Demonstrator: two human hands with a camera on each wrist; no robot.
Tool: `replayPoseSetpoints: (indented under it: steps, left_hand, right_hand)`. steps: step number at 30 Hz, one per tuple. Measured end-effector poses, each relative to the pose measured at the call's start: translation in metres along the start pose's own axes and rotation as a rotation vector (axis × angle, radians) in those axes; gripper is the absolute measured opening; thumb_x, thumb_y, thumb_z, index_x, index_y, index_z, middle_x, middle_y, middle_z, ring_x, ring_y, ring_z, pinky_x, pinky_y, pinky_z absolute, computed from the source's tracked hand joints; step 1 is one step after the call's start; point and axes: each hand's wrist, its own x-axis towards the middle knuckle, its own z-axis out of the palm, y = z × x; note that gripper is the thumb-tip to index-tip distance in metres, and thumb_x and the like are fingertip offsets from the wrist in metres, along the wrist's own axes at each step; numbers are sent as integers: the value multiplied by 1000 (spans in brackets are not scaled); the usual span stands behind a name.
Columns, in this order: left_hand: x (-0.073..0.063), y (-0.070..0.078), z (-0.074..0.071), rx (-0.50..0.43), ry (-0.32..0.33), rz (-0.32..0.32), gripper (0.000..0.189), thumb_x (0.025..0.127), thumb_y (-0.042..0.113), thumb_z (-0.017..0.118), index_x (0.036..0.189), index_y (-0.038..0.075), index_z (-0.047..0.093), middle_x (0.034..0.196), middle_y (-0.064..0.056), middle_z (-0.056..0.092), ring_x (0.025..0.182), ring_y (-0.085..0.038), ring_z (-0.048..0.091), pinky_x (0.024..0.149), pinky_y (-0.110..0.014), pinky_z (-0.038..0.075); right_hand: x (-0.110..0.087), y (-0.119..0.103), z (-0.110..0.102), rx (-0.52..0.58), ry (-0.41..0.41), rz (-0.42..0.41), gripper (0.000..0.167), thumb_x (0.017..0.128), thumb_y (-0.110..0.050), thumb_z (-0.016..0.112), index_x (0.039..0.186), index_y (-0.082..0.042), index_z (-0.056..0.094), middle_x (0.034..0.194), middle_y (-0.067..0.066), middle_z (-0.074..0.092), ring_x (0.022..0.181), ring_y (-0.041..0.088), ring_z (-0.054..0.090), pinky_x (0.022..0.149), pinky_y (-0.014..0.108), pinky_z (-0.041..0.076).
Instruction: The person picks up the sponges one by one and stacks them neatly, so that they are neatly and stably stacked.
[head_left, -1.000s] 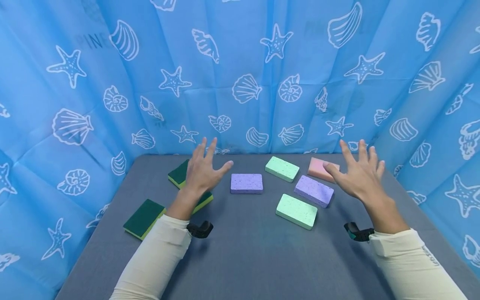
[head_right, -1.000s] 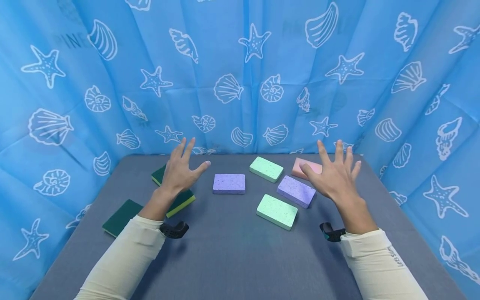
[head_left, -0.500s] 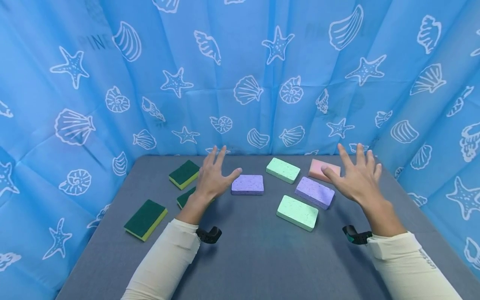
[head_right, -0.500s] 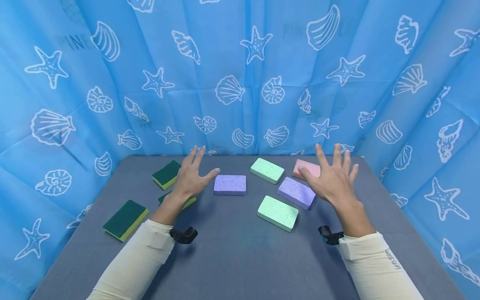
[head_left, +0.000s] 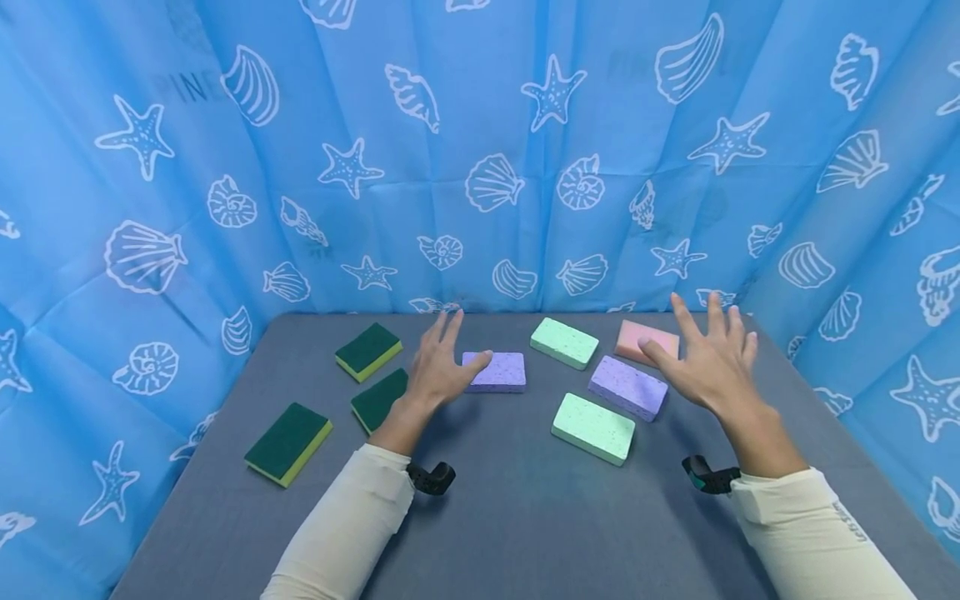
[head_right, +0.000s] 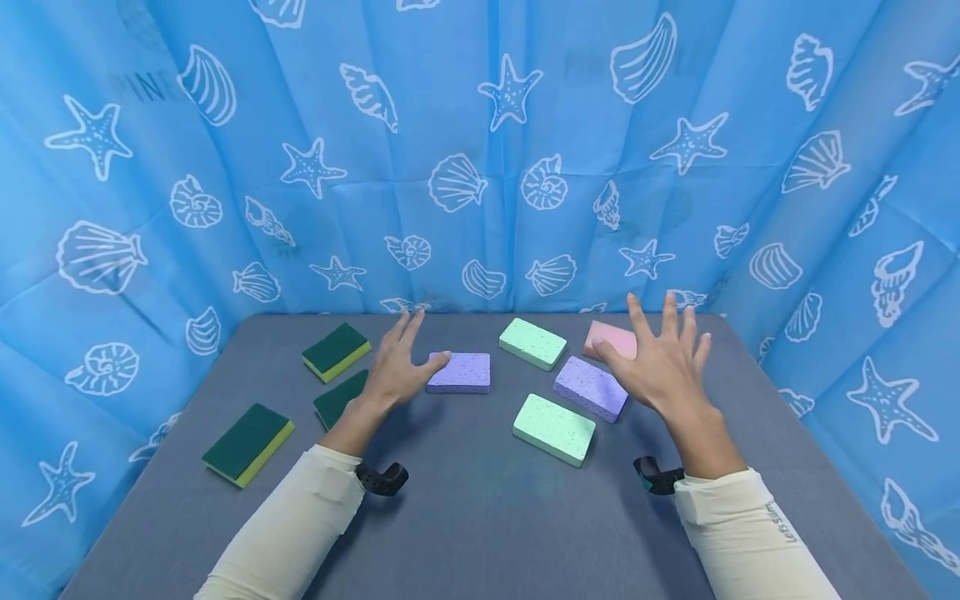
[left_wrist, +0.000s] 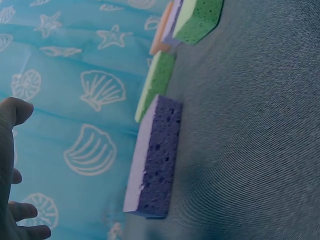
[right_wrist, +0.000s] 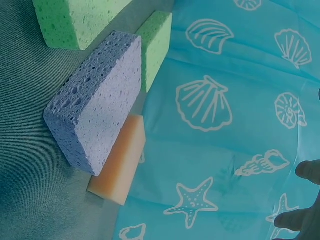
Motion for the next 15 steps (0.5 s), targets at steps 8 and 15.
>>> replayPoseSetpoints:
  steps: [8,15]
  left_hand:
    - [0,-6,13,-55,-35,-55,85,87,57,61,155,21,26,158,-11,17,141,-40,18,103,-67,23]
    - [-2,-14,24,-68,-66,-81,85,86,56,62,155,19,27,157,-14,20,140,-40,18,104,-64,23]
  right_hand:
    - [-1,1,2,-1,-14,13,88,92,-65,41,156,-13,11,153,32,-10,136,54,-13,98,73,-10]
    - [-3,3,4,-4,-14,8,87,92,-65,41,156,-12,13,153,33,-8,136,55,-11,98,74,-8]
